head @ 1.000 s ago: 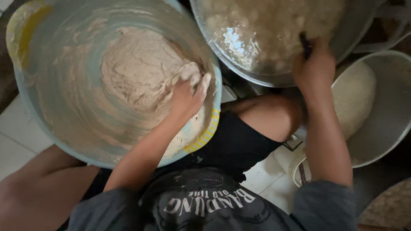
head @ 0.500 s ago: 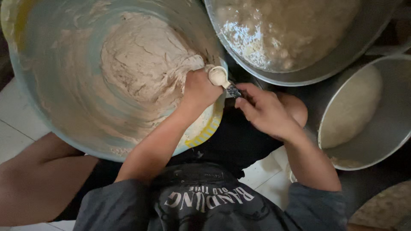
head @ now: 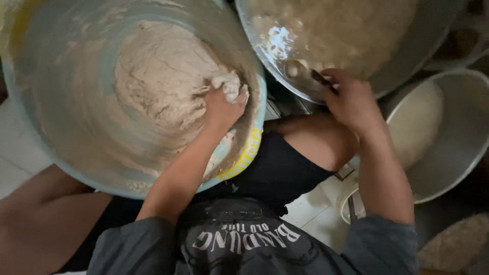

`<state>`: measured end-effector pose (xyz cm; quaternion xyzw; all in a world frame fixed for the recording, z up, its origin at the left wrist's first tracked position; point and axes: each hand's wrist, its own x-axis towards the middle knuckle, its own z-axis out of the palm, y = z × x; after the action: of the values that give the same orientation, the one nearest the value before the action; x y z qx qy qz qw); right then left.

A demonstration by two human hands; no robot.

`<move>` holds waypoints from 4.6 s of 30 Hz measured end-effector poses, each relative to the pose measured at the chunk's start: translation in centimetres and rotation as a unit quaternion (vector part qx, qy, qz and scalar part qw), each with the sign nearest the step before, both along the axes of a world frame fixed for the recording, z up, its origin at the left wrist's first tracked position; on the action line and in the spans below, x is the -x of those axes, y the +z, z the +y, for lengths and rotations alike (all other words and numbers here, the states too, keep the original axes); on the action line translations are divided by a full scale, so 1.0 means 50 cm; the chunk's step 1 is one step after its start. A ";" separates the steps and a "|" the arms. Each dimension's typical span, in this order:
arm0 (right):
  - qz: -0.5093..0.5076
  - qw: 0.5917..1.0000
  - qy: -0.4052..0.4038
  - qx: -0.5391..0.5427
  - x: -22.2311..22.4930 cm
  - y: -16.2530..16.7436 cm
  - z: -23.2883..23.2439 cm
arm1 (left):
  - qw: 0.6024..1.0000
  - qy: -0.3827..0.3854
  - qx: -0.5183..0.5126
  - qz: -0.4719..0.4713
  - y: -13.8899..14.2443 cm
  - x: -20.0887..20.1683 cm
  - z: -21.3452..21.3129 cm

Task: The person sits on the floor with a large basin of thick batter on their lap. They repeatedly grab handfuls of batter, squeeze a ball out of a closed fist, scoop it off with a spoon, and drop the ball into a nearby pot of boiling water, with finished balls visible in an adjacent basin.

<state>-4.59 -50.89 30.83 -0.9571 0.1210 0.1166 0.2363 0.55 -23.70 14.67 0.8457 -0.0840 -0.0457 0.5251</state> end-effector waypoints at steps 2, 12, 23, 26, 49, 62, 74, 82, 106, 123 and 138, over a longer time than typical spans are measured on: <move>-0.003 0.999 -0.045 -0.019 0.006 0.007 0.004 | 0.999 0.007 0.004 -0.048 0.001 0.003 0.000; -0.015 0.971 0.017 -0.238 0.053 0.021 0.173 | 0.989 -0.056 0.079 -0.115 0.046 0.004 -0.024; 0.211 0.886 -0.107 -0.400 -0.011 -0.015 0.138 | 0.926 -0.144 -0.334 0.097 -0.009 -0.085 0.022; 0.158 0.902 -0.135 -0.379 -0.022 -0.017 0.084 | 0.943 0.015 -0.322 0.082 -0.027 -0.175 0.133; -0.024 0.909 -0.236 -0.342 -0.004 -0.079 -0.039 | 0.995 -0.029 0.073 -0.063 0.067 -0.044 -0.013; 0.240 0.903 -0.077 -0.348 -0.065 0.115 0.148 | 0.998 -0.010 0.024 -0.064 0.144 -0.061 -0.054; 0.049 0.885 -0.239 -0.398 -0.144 -0.090 -0.067 | 0.917 0.095 -0.222 0.316 -0.180 0.129 0.189; -0.108 0.973 -0.196 -0.056 -0.146 -0.282 -0.209 | 0.970 0.063 0.037 0.232 -0.178 0.076 0.038; 0.143 0.924 -0.029 -0.354 -0.047 0.016 0.158 | 0.991 -0.046 -0.093 0.082 0.102 -0.079 -0.028; 0.030 0.975 -0.187 -0.112 0.027 -0.012 -0.039 | 0.997 0.014 0.023 -0.068 0.001 -0.041 -0.029; 0.197 0.917 -0.073 -0.338 -0.010 0.013 0.138 | 0.996 -0.075 -0.045 -0.009 0.064 -0.046 -0.052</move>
<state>-4.10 -43.99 31.49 -0.7661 0.1876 0.3195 0.5251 2.87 -26.29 17.89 0.8600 -0.1501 -0.0813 0.4808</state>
